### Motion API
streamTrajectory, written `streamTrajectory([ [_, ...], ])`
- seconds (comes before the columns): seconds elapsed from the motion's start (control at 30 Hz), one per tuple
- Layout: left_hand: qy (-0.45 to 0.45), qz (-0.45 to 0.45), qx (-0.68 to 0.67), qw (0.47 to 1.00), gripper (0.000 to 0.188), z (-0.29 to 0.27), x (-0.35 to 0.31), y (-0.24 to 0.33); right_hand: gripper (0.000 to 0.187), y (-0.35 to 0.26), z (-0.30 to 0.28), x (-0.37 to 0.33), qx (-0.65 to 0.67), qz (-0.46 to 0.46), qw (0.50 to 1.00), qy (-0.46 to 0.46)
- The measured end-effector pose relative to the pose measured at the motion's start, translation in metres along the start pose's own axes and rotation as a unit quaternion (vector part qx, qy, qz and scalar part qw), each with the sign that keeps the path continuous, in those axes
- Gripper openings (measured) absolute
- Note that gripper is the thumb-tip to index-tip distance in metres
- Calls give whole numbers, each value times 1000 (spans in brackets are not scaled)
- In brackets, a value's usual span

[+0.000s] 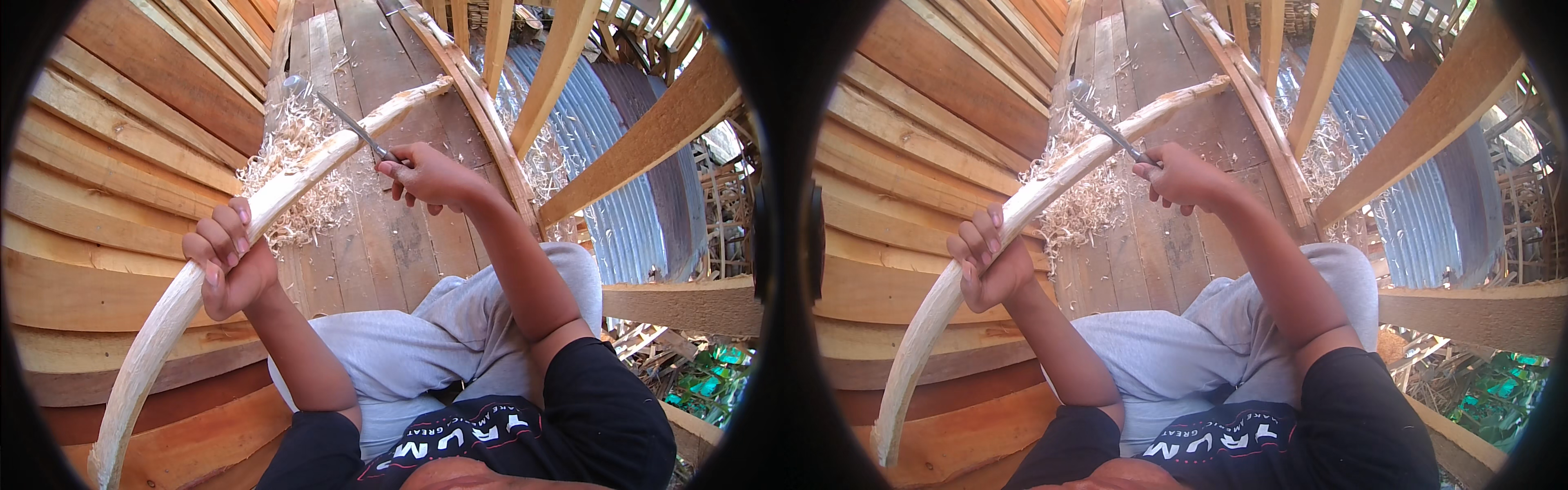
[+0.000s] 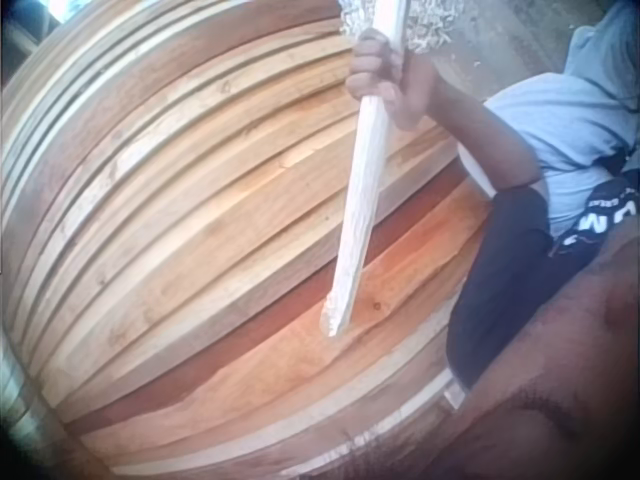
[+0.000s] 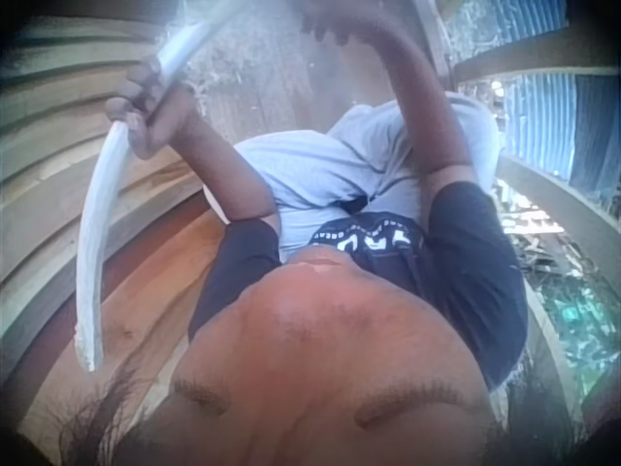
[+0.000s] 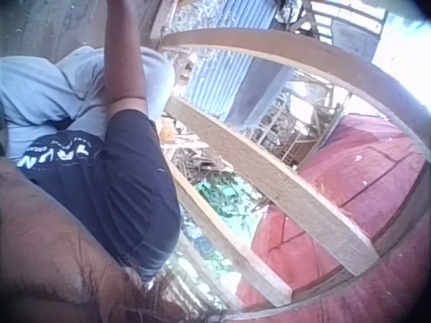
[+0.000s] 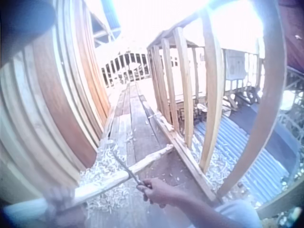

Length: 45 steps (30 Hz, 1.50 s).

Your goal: The person sits on a wooden floor and uses a knife to carve a long, curved piece of wood. They hold the wood with their left hand and repeatedly shave off thin strips with the knife in their right hand, rotating the piece to work on different sides.

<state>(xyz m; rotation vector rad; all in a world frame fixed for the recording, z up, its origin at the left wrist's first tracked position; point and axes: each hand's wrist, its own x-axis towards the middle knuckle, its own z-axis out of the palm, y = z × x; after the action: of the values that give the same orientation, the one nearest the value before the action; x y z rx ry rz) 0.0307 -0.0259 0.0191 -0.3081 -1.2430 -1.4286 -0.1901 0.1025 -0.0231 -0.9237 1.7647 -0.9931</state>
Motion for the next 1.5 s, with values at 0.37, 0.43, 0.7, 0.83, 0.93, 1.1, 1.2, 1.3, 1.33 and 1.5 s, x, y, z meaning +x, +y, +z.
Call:
streamTrajectory([
  [0.37, 6, 0, 18, 1000, 22, 1, -1, 3, 48, -5, 39, 2, -134, -176, 964, 146],
  [0.43, 3, -3, 16, 1000, 23, 7, 0, 1, 49, 11, 22, 21, -94, -142, 975, 142],
  [0.7, -25, -17, 18, 999, 25, 8, -1, 5, 54, 4, 29, 8, -122, -165, 967, 152],
  [0.83, -6, 1, 17, 1000, 21, 11, -1, 0, 54, 9, 6, 17, -107, -116, 978, 135],
  [0.93, -5, 2, 12, 1000, 21, 4, -1, 0, 56, 10, 12, 15, -127, -137, 972, 141],
  [1.1, -14, 4, 14, 1000, 20, 5, -2, 1, 58, -8, 21, -1, -147, -137, 969, 145],
  [1.2, -15, 3, 6, 1000, 20, 7, -1, -1, 56, -1, 0, 9, -141, -95, 975, 143],
  [1.3, -20, 3, 9, 1000, 20, 5, -1, 1, 58, -13, 19, -6, -169, -99, 967, 160],
  [1.33, -22, 4, 12, 1000, 20, 4, -2, 2, 58, -14, 26, -6, -167, -117, 965, 167],
  [1.5, 1, -16, 5, 1000, 23, 9, -1, 1, 57, 2, 5, 12, -145, -101, 965, 193],
])
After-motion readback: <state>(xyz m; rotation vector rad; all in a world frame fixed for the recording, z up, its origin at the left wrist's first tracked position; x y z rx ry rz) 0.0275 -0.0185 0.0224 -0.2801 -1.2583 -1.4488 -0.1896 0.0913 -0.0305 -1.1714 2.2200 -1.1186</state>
